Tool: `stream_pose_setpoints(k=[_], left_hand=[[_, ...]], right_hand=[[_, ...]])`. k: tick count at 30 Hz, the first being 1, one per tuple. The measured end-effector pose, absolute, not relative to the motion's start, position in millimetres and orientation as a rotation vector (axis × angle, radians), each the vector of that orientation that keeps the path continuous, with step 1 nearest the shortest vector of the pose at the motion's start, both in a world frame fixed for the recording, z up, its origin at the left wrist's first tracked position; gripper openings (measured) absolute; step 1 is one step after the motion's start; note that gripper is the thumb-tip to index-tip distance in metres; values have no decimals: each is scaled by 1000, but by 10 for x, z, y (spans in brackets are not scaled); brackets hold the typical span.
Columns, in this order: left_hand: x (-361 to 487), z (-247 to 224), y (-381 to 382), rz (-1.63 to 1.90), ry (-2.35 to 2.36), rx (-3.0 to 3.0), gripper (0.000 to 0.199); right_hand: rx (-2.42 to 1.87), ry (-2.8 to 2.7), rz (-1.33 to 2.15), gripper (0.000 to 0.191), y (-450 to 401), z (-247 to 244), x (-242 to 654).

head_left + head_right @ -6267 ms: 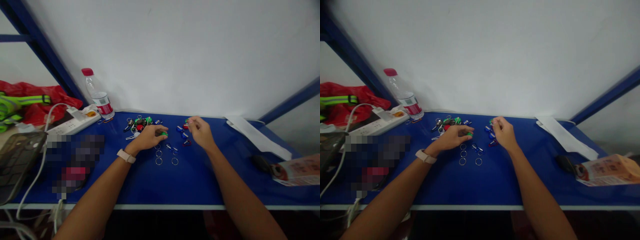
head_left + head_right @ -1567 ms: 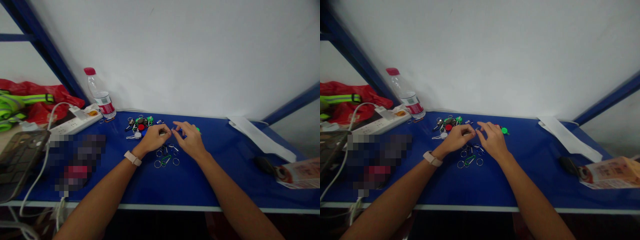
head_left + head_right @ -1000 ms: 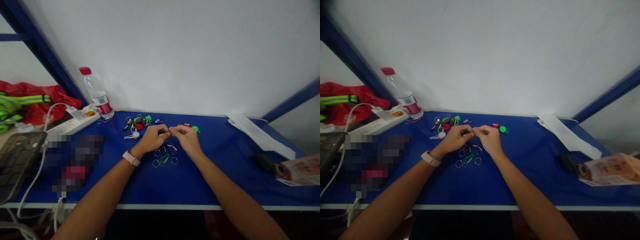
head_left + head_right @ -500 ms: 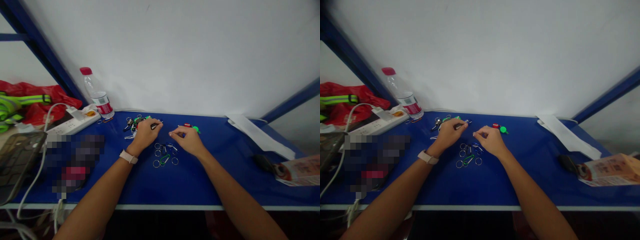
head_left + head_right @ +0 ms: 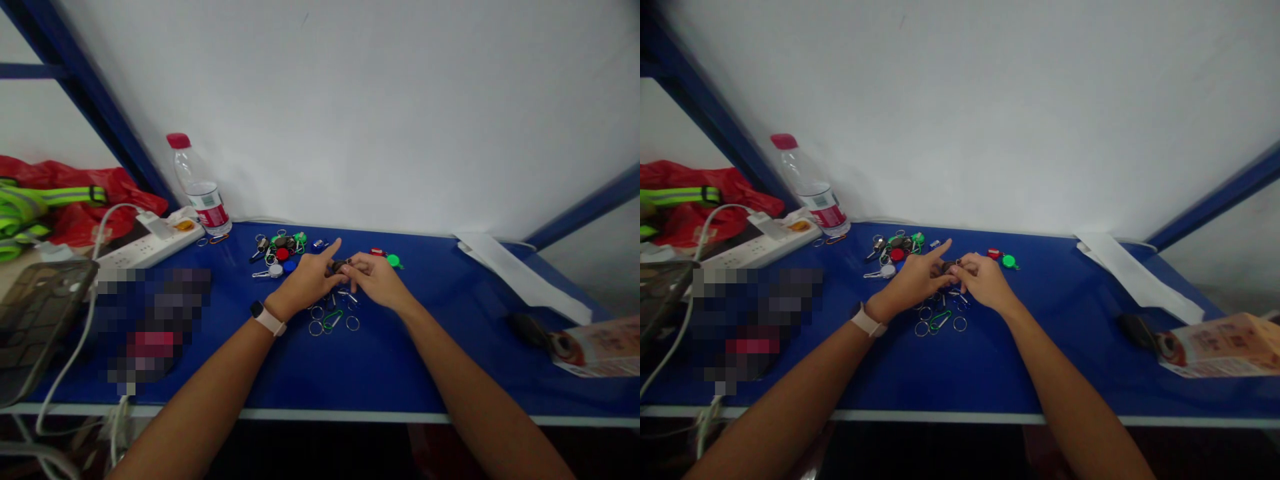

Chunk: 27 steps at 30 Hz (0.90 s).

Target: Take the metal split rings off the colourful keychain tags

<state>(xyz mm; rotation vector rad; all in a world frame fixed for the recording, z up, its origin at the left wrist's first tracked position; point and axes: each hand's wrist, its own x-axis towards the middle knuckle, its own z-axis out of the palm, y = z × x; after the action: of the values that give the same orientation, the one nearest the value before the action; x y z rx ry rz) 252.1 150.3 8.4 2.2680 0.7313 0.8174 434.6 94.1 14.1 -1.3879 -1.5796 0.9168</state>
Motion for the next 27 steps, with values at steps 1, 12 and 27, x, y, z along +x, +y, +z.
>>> stream_pose_setpoints(k=[1,12,27], left_hand=[[2508,78,1522,799,731,2278,67],[2334,26,1666,553,1053,2857,52],[2522,-51,1694,651,995,2822,54]], right_hand=[[-1422,-1588,865,27,939,166,4381],[-2255,-1738,-309,44,924,242,4874],[-1622,-2133,-218,32,923,91,4306]])
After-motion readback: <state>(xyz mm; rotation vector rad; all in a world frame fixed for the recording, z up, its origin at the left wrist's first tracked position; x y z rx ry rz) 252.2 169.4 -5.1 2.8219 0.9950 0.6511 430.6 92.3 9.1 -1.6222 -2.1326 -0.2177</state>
